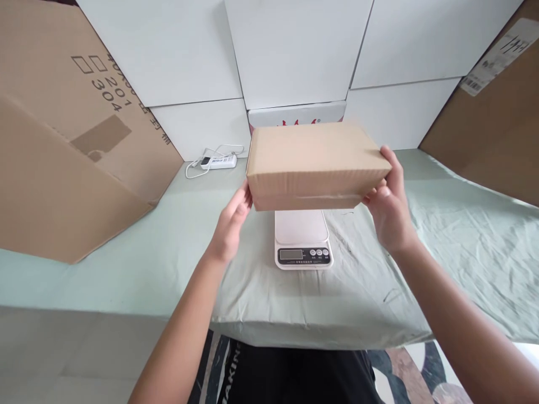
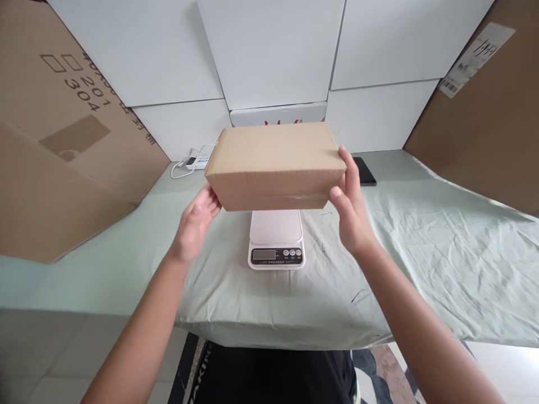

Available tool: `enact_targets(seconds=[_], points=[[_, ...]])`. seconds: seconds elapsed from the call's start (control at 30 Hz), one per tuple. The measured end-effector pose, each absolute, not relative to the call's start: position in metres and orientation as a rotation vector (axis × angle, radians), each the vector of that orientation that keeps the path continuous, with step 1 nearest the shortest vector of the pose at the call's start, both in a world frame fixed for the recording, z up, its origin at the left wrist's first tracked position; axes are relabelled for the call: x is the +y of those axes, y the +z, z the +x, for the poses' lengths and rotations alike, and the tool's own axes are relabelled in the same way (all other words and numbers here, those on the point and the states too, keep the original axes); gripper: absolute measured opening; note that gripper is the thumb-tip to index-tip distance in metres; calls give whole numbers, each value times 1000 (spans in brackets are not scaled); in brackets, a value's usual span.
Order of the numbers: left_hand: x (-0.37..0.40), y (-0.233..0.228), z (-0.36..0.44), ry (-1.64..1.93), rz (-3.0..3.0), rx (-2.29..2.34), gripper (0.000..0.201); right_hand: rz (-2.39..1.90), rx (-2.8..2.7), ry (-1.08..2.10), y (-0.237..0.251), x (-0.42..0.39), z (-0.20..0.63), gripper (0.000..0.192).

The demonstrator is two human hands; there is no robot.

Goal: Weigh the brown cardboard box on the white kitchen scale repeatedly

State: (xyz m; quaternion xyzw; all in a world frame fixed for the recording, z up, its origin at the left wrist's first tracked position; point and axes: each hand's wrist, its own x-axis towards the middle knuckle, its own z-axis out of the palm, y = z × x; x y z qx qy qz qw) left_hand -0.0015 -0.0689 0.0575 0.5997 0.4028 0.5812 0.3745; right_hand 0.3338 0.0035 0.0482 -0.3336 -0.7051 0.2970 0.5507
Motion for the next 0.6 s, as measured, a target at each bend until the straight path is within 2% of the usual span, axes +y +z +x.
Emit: enact_targets(seconds=[0.1, 0.27, 0.4, 0.6], points=[[-30, 55, -2, 1550, 1514, 1014, 91, -804, -1657, 641, 52, 36, 322, 76], [26, 10, 9, 1626, 1407, 1023, 90, -815, -1580, 614, 6, 83, 295, 95], [37, -20, 11, 1612, 1339, 1047, 89, -840, -1555, 710, -28, 95, 290, 101], [39, -33, 12, 1583, 1313, 1080, 80, -857, -1516, 700, -44, 107, 293, 101]])
